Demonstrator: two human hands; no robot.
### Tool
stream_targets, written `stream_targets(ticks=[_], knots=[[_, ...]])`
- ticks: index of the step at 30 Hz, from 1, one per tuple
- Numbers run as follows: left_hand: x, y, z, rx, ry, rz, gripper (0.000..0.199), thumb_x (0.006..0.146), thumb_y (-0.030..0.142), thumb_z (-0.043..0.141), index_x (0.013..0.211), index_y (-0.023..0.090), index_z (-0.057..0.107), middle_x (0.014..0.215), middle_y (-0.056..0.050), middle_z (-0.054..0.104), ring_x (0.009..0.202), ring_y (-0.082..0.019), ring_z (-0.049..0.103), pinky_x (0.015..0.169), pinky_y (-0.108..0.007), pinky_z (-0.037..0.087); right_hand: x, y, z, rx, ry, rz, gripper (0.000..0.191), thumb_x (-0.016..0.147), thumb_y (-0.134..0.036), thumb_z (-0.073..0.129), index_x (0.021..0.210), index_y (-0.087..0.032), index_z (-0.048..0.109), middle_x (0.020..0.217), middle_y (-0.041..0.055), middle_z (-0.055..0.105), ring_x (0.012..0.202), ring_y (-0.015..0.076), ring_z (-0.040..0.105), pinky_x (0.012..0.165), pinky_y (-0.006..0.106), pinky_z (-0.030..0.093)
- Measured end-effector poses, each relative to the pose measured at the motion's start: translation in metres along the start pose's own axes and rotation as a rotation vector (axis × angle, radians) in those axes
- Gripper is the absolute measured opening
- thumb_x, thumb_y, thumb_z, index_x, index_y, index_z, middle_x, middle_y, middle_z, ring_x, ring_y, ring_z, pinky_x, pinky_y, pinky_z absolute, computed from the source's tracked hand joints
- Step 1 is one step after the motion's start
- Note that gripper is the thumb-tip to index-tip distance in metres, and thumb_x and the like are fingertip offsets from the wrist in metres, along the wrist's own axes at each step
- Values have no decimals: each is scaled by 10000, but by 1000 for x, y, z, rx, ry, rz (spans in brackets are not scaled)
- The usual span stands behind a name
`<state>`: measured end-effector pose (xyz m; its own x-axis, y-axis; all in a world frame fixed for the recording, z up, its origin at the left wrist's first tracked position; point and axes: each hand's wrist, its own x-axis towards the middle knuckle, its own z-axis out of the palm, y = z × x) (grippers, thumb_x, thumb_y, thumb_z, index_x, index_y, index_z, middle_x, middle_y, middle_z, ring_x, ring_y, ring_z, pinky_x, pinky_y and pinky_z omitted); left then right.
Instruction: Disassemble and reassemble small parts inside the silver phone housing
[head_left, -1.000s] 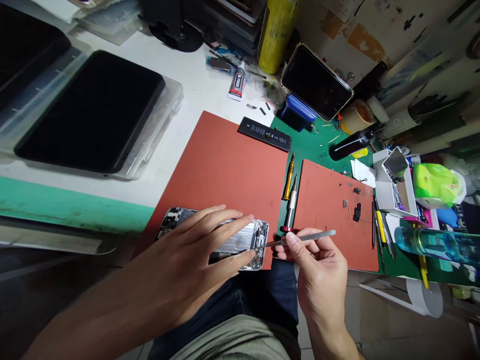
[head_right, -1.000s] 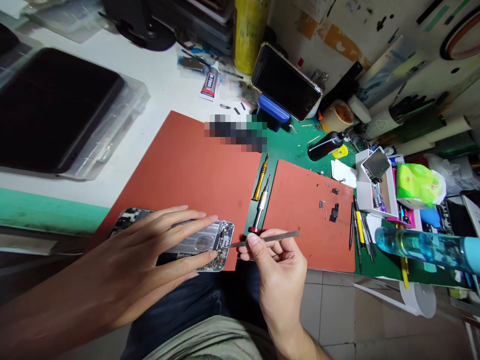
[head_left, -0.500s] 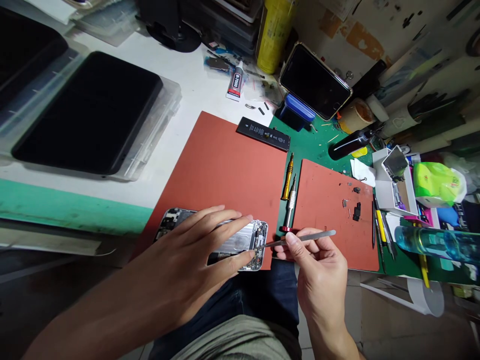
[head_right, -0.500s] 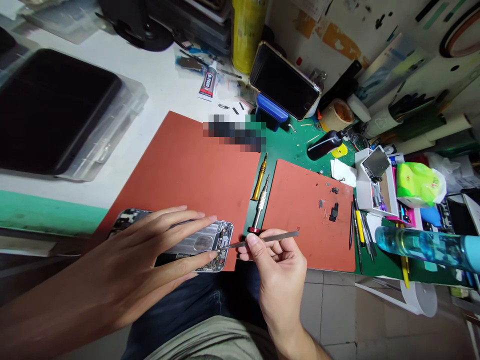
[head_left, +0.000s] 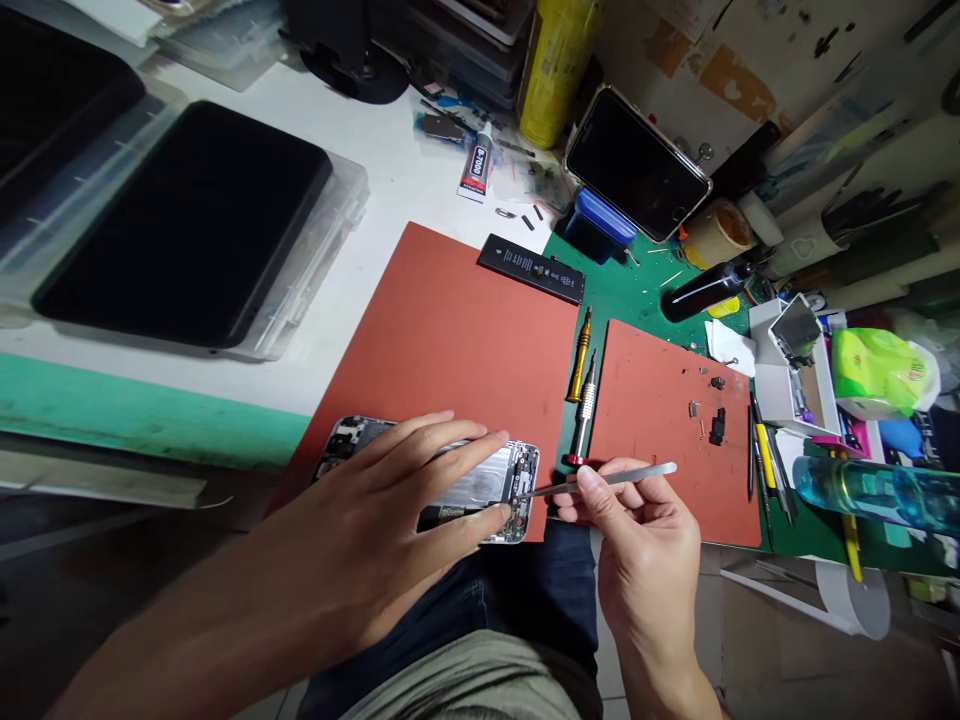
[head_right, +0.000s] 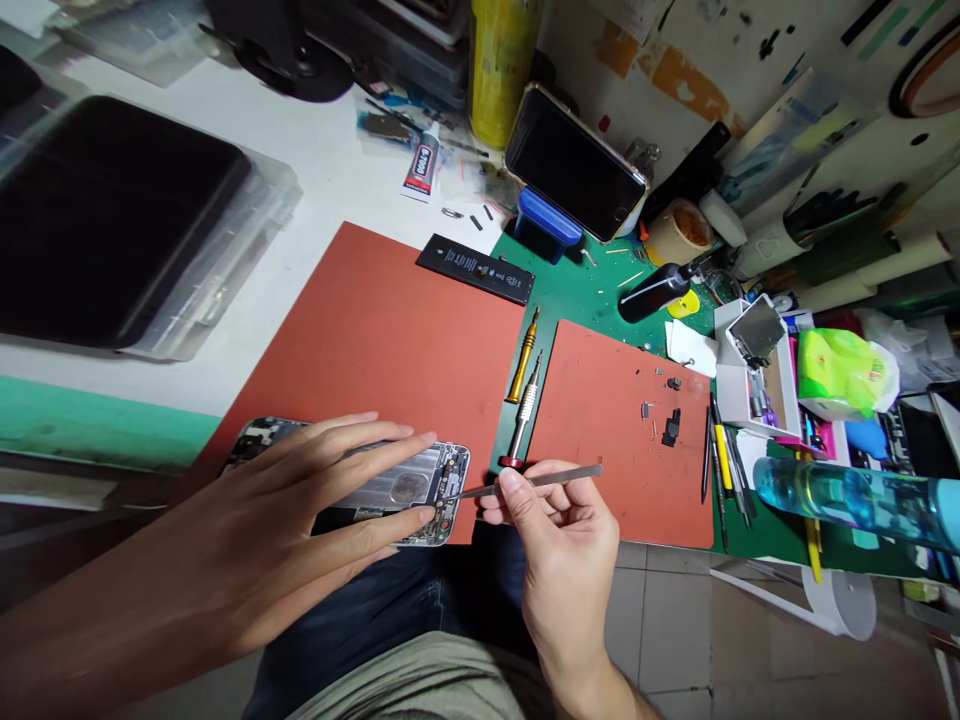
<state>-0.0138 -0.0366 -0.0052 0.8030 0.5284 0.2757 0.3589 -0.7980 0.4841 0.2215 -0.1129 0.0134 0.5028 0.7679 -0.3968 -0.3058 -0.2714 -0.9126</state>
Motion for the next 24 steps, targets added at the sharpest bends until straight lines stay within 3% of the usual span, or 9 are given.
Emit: stream_targets(ticks=[6,24], knots=[[-1,-1,2,-19,45,22,497,996,64,569,1395,338,678,1673,-54,471,1565,-329,436,1286,-608,453,0,0,0,-19,7,-4,254,834,-333,949,910,-185,757,750,23,785,689,177,789,682,284,660],[-2,-1,2,6,27,15,502,1011,111,571,1431,368,665,1672,-54,477,1562,-344,443,1253,-612,484,0,2,0,-11,2,-3,244,829,-318,955,911,-191,764,754,15,789,684,175,796,684,277,672]])
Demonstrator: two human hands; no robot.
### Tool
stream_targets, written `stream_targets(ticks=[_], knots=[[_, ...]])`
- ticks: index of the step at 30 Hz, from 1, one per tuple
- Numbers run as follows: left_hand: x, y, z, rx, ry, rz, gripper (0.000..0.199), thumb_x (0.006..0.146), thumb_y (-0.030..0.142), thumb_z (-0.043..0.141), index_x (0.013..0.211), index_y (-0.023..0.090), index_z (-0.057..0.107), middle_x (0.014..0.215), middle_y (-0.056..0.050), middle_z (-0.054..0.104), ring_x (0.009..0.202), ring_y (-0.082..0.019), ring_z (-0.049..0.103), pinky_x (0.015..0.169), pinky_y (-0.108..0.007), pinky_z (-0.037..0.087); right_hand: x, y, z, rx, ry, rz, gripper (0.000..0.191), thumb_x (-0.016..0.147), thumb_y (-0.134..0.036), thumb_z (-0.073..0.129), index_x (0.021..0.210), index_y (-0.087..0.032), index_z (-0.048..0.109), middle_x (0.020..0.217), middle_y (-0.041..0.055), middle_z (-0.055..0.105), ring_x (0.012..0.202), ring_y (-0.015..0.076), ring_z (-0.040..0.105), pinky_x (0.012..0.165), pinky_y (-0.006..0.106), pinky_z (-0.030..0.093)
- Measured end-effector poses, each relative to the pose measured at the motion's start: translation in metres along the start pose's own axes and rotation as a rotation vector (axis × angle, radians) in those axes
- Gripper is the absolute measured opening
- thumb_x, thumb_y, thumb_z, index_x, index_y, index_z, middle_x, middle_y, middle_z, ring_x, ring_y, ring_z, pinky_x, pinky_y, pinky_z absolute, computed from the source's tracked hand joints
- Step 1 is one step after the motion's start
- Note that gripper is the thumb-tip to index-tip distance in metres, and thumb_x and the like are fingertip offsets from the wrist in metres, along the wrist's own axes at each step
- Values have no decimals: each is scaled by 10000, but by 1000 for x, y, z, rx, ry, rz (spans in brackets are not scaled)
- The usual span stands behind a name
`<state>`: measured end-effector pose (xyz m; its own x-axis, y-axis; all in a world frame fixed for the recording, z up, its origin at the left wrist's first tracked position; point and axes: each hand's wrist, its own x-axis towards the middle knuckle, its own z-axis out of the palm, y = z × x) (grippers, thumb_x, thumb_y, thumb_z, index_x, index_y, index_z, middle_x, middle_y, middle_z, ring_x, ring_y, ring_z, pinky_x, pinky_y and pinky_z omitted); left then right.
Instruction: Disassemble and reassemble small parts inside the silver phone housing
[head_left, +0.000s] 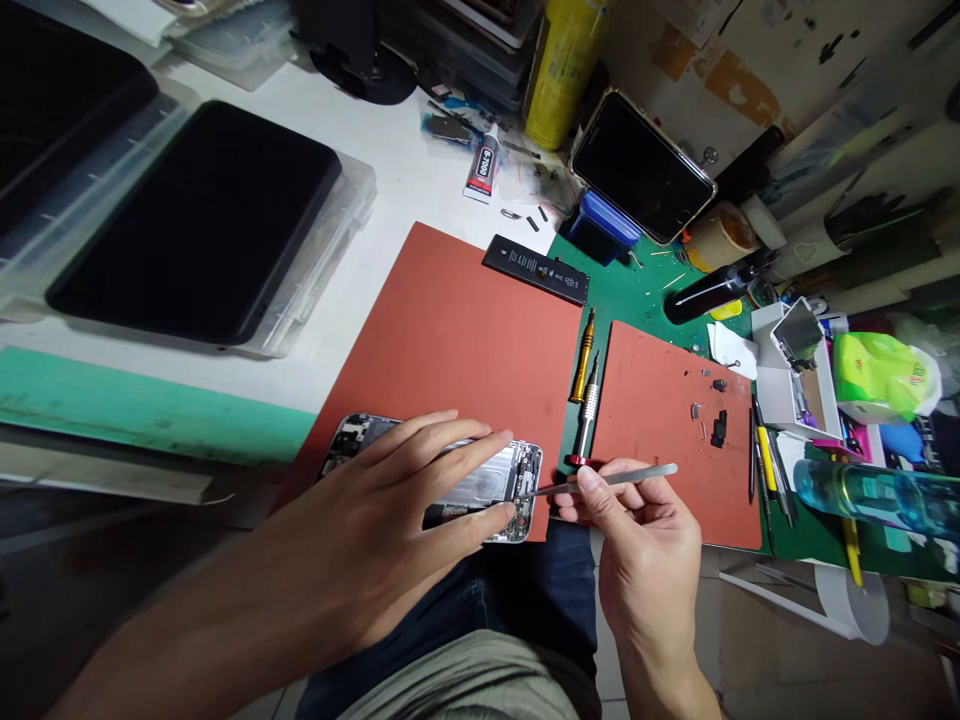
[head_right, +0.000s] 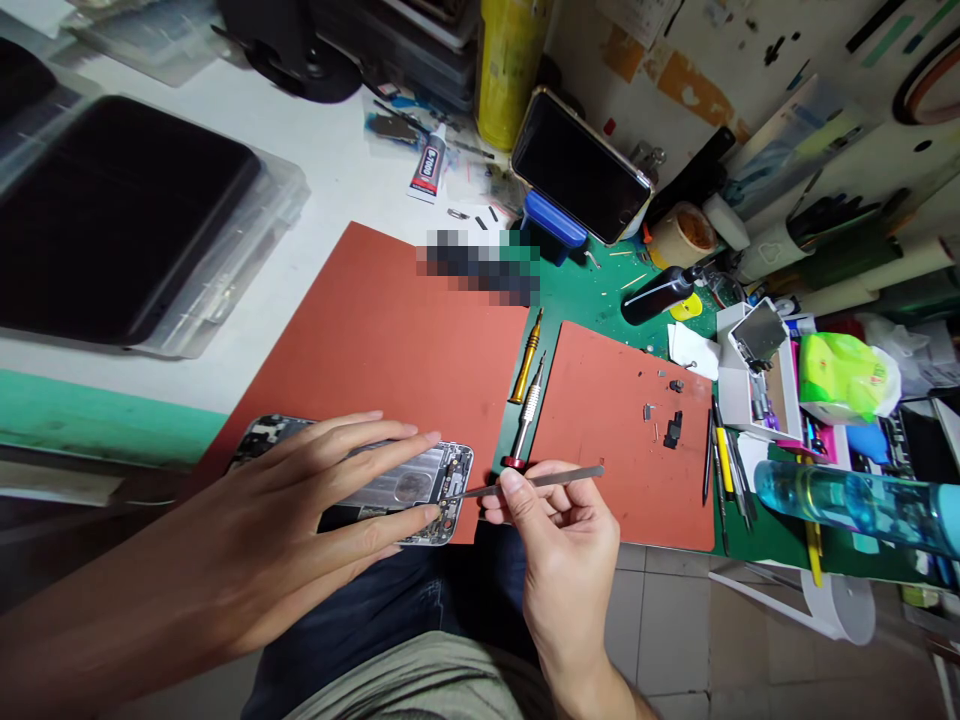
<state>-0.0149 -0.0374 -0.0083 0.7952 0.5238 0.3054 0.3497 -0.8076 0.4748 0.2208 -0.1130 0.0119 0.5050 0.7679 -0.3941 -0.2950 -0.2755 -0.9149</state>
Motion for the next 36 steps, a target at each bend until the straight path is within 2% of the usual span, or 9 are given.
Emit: stream_targets(ticks=[4,9,16,20,24,29,36], knots=[[2,2,-2,2,-26,-27,509,1009,78,563,1420,361,667,1671,-47,479,1573,-321,428,1278,-598,465,-1,-1,0,-3,-3,-6,235,840,-317,948,913,-191,764,759,17,791,686,171,794,684,271,667],[3,0,0,-14,18,-1,466,998,105,588,1382,348,693,1655,-53,498,1536,-341,479,1267,-609,475,-1,-1,0,-4,-13,0,223,849,-319,941,914,-196,766,756,14,788,688,170,786,687,280,662],[4,1,-1,-16,10,10,445,1018,102,563,1387,321,680,1648,-60,496,1559,-315,438,1316,-590,415,0,-1,0,-8,3,6,242,832,-328,951,921,-200,766,775,20,797,696,185,792,689,300,673],[3,1,0,-3,-13,3,475,1011,99,575,1417,326,668,1661,-67,476,1564,-338,426,1302,-613,420,0,-1,0,-5,-3,1,240,837,-324,947,916,-193,762,759,20,785,697,180,789,686,288,667],[3,-1,0,5,-1,33,523,1007,69,544,1446,333,652,1642,-71,488,1563,-318,419,1293,-590,430,0,-2,0,-7,2,7,244,835,-330,949,904,-191,760,749,21,782,687,168,782,687,273,662],[3,-1,-1,-9,16,32,476,1016,85,554,1407,327,678,1622,-83,500,1537,-319,446,1244,-575,478,1,-4,1,-9,10,6,256,820,-338,957,885,-185,764,730,31,781,661,160,764,683,276,660],[1,-1,2,-15,30,14,440,1014,100,573,1368,324,707,1645,-69,493,1536,-326,448,1268,-558,442,0,-4,1,-23,17,-14,259,811,-332,965,888,-181,769,728,31,782,657,158,771,675,265,662]])
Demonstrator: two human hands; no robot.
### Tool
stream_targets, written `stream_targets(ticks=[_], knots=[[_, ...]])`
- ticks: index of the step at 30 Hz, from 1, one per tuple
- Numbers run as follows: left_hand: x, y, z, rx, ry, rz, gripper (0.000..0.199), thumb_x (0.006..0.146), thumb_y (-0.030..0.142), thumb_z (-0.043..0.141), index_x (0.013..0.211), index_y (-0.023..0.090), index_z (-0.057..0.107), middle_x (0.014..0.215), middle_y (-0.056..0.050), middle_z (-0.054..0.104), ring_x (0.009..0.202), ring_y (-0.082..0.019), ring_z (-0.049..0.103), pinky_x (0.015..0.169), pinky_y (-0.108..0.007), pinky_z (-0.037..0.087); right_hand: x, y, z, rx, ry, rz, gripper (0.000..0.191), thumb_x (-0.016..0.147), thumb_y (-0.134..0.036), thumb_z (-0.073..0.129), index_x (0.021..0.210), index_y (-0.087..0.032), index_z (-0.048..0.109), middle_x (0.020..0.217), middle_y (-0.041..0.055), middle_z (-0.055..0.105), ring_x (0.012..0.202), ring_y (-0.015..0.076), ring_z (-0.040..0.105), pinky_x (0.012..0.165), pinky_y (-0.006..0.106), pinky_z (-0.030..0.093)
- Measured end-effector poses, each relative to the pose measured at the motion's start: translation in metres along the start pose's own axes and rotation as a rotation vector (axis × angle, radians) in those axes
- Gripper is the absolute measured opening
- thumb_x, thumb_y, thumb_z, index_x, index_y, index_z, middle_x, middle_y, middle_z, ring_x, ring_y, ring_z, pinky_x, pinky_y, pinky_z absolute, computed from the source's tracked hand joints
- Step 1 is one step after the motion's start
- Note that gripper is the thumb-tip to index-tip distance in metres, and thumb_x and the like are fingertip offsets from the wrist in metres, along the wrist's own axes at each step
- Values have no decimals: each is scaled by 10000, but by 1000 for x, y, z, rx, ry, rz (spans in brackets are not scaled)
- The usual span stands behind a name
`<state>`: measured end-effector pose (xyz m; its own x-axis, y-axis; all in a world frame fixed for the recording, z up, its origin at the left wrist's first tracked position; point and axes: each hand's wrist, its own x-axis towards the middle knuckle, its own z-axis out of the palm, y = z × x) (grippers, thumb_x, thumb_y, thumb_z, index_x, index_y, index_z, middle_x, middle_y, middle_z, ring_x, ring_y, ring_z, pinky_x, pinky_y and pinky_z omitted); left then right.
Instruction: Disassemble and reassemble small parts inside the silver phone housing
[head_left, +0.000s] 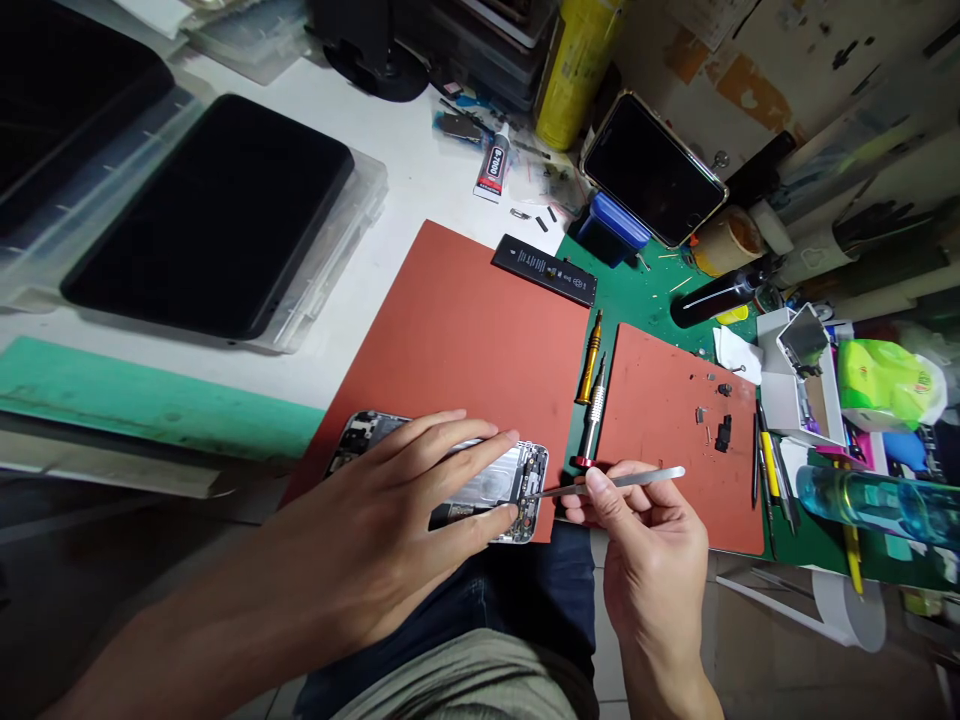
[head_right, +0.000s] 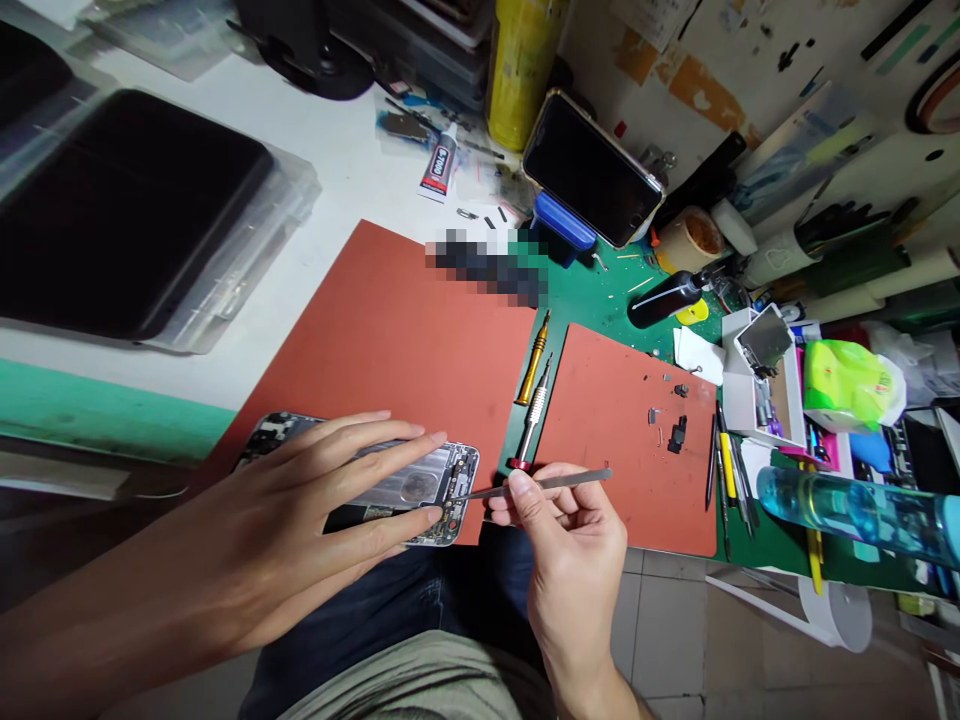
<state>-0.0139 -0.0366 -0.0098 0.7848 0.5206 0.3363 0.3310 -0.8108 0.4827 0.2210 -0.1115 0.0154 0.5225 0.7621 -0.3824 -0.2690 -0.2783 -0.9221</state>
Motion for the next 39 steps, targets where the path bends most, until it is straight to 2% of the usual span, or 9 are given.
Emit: stream_targets(ticks=[4,16,26,31,39], knots=[[0,-1,1,-2,-1,-8,412,1031,139,569,1367,335,706,1651,-70,485,1545,-333,423,1254,-564,438,0,0,0,-1,-4,0,261,816,-337,962,887,-179,766,729,34,783,656,156,768,676,265,665],[0,-1,2,-15,-10,-2,478,1024,117,554,1429,338,678,1627,-91,506,1541,-334,441,1236,-599,478,1,2,0,4,-14,9,244,825,-314,956,907,-188,764,749,27,791,682,166,792,678,258,665],[2,0,1,-2,-30,-5,535,996,64,559,1442,343,658,1662,-62,479,1555,-331,441,1310,-604,406,0,3,0,18,-23,3,236,839,-314,947,909,-186,762,756,18,781,688,165,788,681,263,659],[7,1,0,-5,-25,6,458,1017,86,538,1379,325,689,1632,-46,516,1535,-288,456,1345,-554,357,0,3,0,21,-30,3,231,849,-318,938,910,-186,758,758,19,780,673,166,781,674,271,654],[8,3,-2,16,-64,-15,435,1036,120,561,1380,353,689,1598,-54,557,1535,-326,450,1292,-620,393,-1,1,2,-3,-28,1,245,855,-340,930,914,-187,748,742,39,799,658,169,784,663,259,641]])
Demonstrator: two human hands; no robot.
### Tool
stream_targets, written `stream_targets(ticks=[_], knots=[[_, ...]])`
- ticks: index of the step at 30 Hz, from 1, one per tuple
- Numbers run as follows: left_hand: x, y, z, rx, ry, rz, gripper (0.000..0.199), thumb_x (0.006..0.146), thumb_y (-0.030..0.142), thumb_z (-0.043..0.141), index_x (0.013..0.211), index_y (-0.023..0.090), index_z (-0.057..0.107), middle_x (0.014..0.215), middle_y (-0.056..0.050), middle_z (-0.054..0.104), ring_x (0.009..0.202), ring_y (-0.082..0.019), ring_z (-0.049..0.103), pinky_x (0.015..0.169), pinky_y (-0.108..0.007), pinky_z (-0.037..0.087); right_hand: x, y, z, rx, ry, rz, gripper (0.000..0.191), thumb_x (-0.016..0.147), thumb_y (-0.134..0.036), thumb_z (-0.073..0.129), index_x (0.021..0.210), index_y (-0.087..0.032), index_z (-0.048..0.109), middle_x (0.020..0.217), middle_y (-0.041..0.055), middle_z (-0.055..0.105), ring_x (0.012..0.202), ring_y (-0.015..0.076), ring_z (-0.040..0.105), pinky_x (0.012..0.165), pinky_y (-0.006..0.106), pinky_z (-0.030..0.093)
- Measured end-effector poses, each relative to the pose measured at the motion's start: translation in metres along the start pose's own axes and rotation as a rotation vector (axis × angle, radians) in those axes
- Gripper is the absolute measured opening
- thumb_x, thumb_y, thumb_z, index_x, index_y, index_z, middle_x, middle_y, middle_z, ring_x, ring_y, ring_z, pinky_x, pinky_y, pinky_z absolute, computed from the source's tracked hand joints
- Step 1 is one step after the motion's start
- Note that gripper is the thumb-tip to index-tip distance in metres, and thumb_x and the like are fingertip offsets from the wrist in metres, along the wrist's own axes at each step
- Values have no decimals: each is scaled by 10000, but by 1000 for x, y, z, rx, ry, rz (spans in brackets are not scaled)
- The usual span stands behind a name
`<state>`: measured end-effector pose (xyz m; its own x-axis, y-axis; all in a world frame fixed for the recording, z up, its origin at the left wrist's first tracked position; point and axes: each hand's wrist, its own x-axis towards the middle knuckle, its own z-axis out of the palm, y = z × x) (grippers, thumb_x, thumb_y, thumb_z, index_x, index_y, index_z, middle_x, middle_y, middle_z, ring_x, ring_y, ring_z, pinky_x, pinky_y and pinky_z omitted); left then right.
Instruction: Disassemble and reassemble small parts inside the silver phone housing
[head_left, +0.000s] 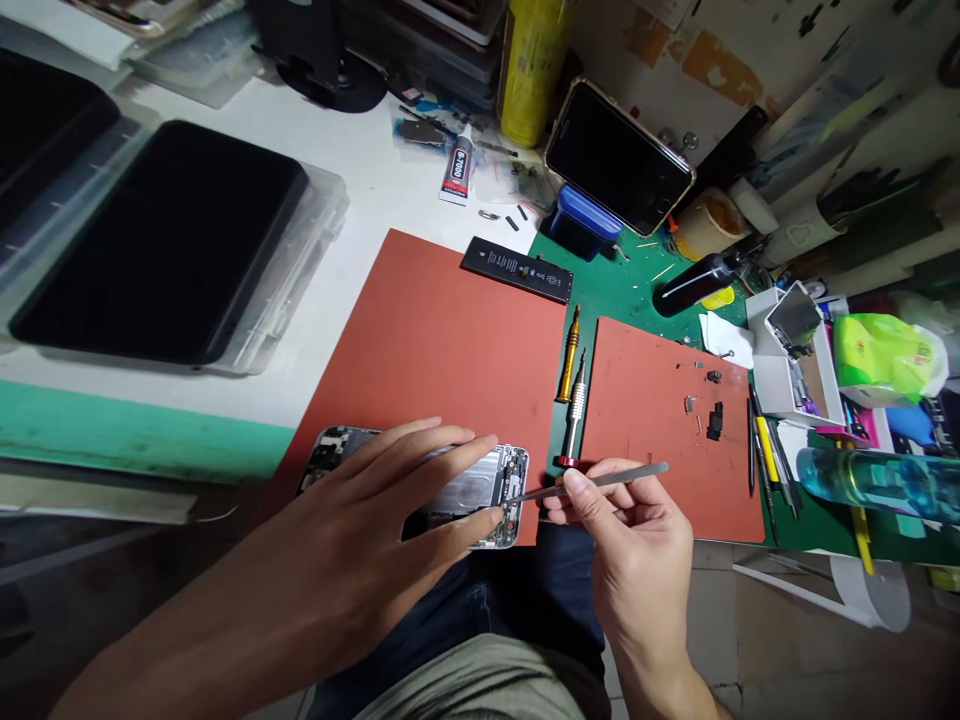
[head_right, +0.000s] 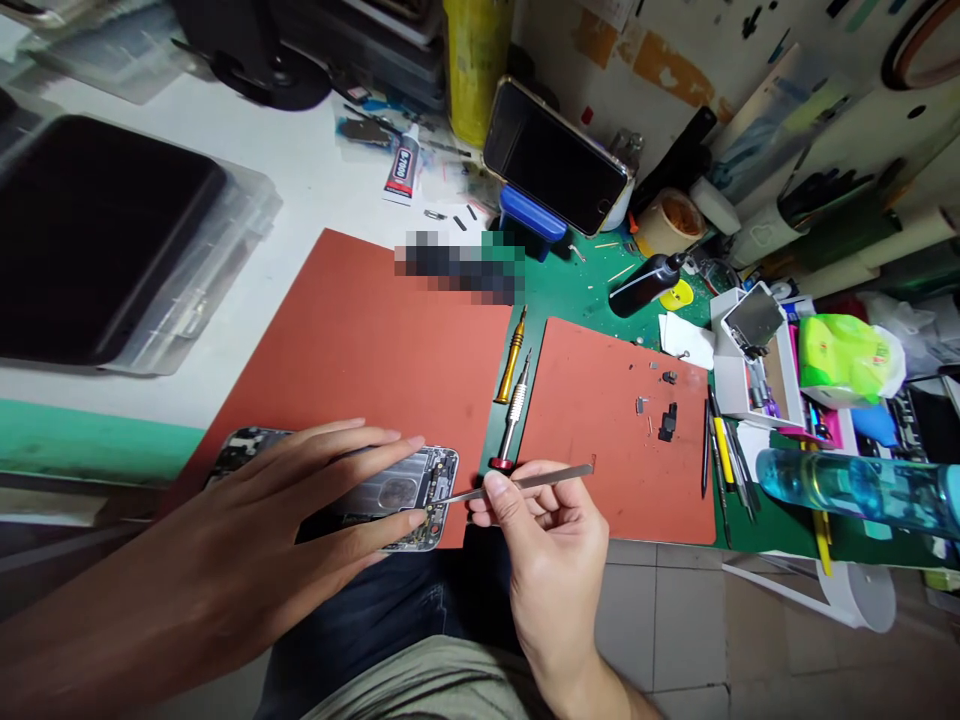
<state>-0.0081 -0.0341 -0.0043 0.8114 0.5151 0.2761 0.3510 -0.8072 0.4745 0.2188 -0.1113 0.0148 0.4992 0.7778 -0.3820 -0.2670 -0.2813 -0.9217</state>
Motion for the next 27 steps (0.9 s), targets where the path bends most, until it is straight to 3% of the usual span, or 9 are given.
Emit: stream_targets(ticks=[6,11,15,18,23,27], knots=[[-2,0,-1,15,10,5,460,1026,95,568,1399,342,674,1622,-60,537,1545,-332,445,1280,-611,422,1,-4,-2,51,4,8,259,839,-357,934,904,-190,747,756,23,771,661,179,771,656,296,657],[-7,-2,3,-2,44,15,476,1017,106,576,1425,334,671,1670,-89,480,1565,-375,434,1233,-658,473,-8,-21,-9,112,-44,-45,265,957,-444,800,859,-208,729,752,15,689,737,191,741,696,315,627],[-3,-4,6,8,54,20,400,997,140,618,1338,319,730,1612,-122,538,1495,-382,498,1176,-671,513,-13,-23,-3,-223,-233,43,329,975,-474,769,813,-197,698,697,-18,594,595,116,538,561,249,457],[1,-4,6,30,59,38,383,1000,164,620,1325,323,746,1541,-137,605,1435,-391,538,1111,-657,552,-9,-17,7,-458,-303,72,319,915,-474,811,819,-192,696,706,-24,577,645,118,469,597,259,393],[3,-2,2,65,101,56,383,1028,144,538,1302,290,762,1487,-148,649,1393,-392,560,1051,-620,572,-1,-15,15,-544,-338,121,348,917,-513,752,807,-192,673,709,-19,596,645,124,464,613,279,372],[1,-1,3,55,97,31,406,1035,147,520,1333,300,750,1517,-107,645,1424,-362,547,1110,-579,545,0,-17,13,-554,-338,130,360,906,-526,752,808,-191,664,716,-11,616,650,126,480,618,278,385]])
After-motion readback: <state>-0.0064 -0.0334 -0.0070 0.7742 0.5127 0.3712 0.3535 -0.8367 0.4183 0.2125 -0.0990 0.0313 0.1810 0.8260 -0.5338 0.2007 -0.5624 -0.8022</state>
